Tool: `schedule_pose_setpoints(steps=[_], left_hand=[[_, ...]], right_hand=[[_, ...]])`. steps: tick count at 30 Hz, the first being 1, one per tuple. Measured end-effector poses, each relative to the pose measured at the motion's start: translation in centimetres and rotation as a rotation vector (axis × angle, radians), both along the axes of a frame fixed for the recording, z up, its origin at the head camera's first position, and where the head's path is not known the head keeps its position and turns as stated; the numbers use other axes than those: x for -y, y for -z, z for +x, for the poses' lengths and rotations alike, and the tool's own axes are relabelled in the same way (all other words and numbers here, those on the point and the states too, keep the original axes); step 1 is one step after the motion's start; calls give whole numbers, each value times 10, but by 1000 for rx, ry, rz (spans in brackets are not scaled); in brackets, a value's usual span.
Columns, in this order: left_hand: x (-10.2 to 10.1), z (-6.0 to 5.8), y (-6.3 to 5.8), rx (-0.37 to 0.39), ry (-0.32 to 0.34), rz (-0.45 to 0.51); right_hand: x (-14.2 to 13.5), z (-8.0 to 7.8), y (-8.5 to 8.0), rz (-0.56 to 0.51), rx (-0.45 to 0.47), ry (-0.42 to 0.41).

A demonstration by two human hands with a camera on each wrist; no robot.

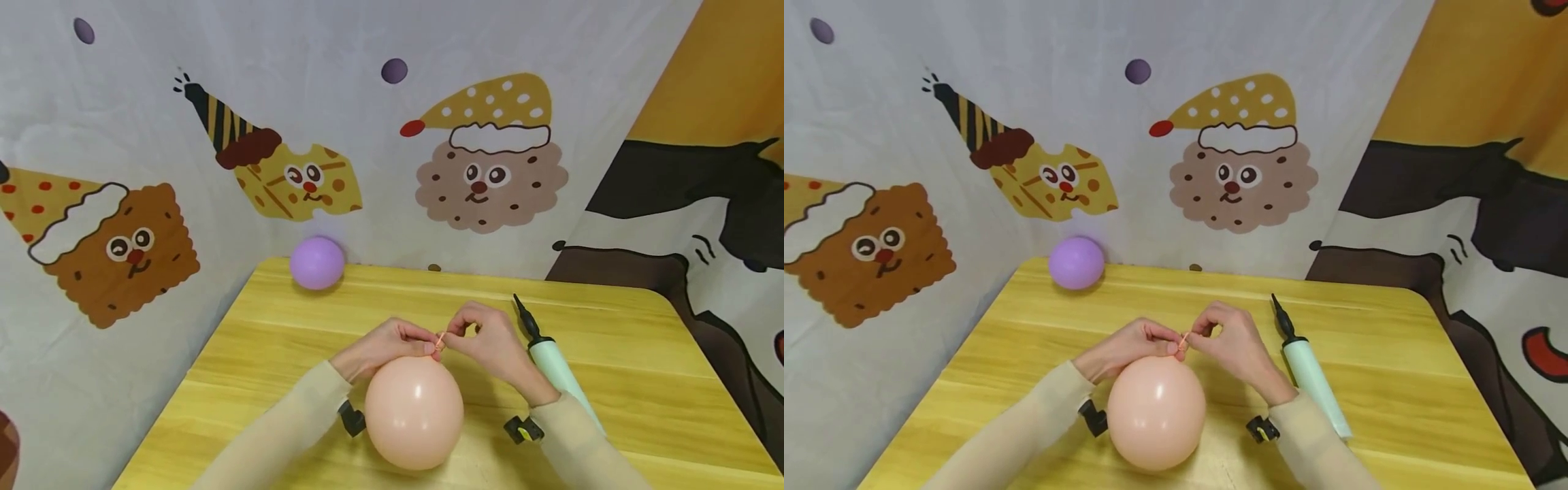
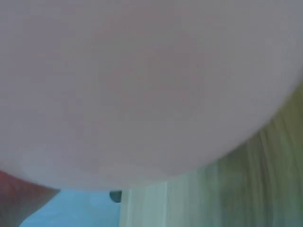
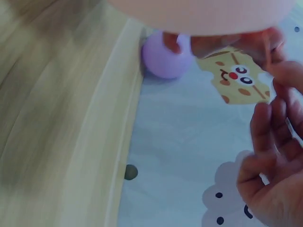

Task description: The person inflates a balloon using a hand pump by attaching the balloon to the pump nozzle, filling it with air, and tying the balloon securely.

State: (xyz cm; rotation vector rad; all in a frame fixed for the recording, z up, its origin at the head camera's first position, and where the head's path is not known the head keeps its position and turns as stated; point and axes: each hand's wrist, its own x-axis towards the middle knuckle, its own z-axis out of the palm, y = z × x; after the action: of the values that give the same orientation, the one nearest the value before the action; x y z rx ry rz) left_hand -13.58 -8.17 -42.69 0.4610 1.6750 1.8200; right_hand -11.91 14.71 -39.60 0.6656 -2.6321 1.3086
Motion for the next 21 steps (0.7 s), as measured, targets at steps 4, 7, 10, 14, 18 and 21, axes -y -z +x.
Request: schedule_pose_setpoints(steps=[4, 7, 10, 14, 18, 21], left_hand=[[2, 1, 2, -18, 57, 107], [2, 1, 4, -58, 83, 184], [2, 1, 4, -78, 116, 237], [2, 0, 2, -112, 171, 282], [1, 0, 0, -158, 196, 288], [0, 0, 0, -206, 147, 258]], right_hand=[[1, -3, 7, -17, -104, -31], [4, -5, 11, -29, -129, -36], [5, -5, 11, -37, -79, -44], [3, -6, 6, -34, 59, -56], [2, -8, 0, -15, 183, -70], [3, -7, -3, -10, 201, -68]])
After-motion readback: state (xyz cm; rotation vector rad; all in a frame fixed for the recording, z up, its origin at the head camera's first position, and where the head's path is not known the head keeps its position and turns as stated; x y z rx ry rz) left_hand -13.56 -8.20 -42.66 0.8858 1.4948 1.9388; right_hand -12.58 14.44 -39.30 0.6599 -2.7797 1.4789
